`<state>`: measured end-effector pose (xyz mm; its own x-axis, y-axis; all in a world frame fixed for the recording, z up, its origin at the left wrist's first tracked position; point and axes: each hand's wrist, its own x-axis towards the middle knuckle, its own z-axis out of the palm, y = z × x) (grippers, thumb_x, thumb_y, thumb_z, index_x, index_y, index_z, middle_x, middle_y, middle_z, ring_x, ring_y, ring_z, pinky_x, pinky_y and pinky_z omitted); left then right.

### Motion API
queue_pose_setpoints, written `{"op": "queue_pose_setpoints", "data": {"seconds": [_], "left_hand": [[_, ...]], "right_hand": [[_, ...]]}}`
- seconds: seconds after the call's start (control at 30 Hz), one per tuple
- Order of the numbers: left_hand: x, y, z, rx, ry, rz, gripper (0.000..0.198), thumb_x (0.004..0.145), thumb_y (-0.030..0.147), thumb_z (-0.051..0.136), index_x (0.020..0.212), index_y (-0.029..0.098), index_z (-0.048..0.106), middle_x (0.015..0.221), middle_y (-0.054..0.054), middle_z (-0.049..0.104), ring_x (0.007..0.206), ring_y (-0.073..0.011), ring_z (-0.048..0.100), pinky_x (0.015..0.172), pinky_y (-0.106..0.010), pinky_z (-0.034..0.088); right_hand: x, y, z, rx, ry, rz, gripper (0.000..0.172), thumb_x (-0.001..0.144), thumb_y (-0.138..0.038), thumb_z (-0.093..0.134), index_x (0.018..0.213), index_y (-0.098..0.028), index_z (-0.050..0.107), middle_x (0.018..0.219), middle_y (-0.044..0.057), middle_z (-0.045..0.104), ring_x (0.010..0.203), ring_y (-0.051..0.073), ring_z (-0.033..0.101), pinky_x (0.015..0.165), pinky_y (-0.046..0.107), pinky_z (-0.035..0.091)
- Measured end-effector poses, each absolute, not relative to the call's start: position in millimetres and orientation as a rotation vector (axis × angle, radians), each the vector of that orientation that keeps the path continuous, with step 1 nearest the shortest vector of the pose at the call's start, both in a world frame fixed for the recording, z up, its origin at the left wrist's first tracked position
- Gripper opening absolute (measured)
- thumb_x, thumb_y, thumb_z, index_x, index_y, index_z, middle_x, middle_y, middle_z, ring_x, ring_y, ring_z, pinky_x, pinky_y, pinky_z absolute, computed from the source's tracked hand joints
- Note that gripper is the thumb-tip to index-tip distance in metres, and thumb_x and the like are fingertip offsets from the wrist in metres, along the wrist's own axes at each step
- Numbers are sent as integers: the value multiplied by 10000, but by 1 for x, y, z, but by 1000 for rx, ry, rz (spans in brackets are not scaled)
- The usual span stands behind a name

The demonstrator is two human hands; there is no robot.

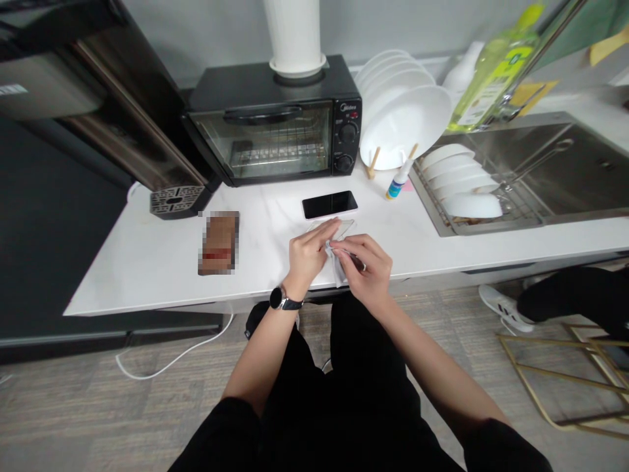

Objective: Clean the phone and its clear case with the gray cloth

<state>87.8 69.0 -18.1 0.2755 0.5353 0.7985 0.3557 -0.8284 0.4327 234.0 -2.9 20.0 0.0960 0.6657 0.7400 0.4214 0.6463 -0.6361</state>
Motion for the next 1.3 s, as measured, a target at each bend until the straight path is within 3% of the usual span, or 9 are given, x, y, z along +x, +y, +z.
{"op": "queue_pose_setpoints", "data": {"seconds": [0.3,0.57,0.9,1.3], "left_hand": [[91,69,-15,2462,922,1543,366,1030,99,588,1341,216,741,1336,-59,777,1234,-183,751,1080,-317,632],[91,68,-15,2447,953,1528,368,1047,114,557,1340,231,744,1328,-52,778,1215,-185,761,1062,-345,647],[88,70,-17,2425,887,1560,523,971,-18,525,1390,236,707,1363,-38,764,1268,-181,733,1093,-344,628],[90,68,-15,2459,949,1552,360,1051,117,554,1337,223,745,1315,-52,785,1221,-184,757,1073,-322,638]], "right_hand": [[262,25,17,-1149,-1374,181,143,1007,-272,683,1026,-234,819,895,38,733,788,160,672,660,296,557],[267,30,19,-1237,-1338,171,175,1019,-321,663,1012,-226,810,898,45,735,811,169,681,628,287,550],[234,-4,15,-1027,-1508,132,178,1020,-201,653,1111,-244,800,951,51,757,847,174,707,742,333,593],[268,34,11,-1200,-1358,132,169,1026,-303,651,1018,-230,804,905,48,733,815,175,680,655,298,570]]}}
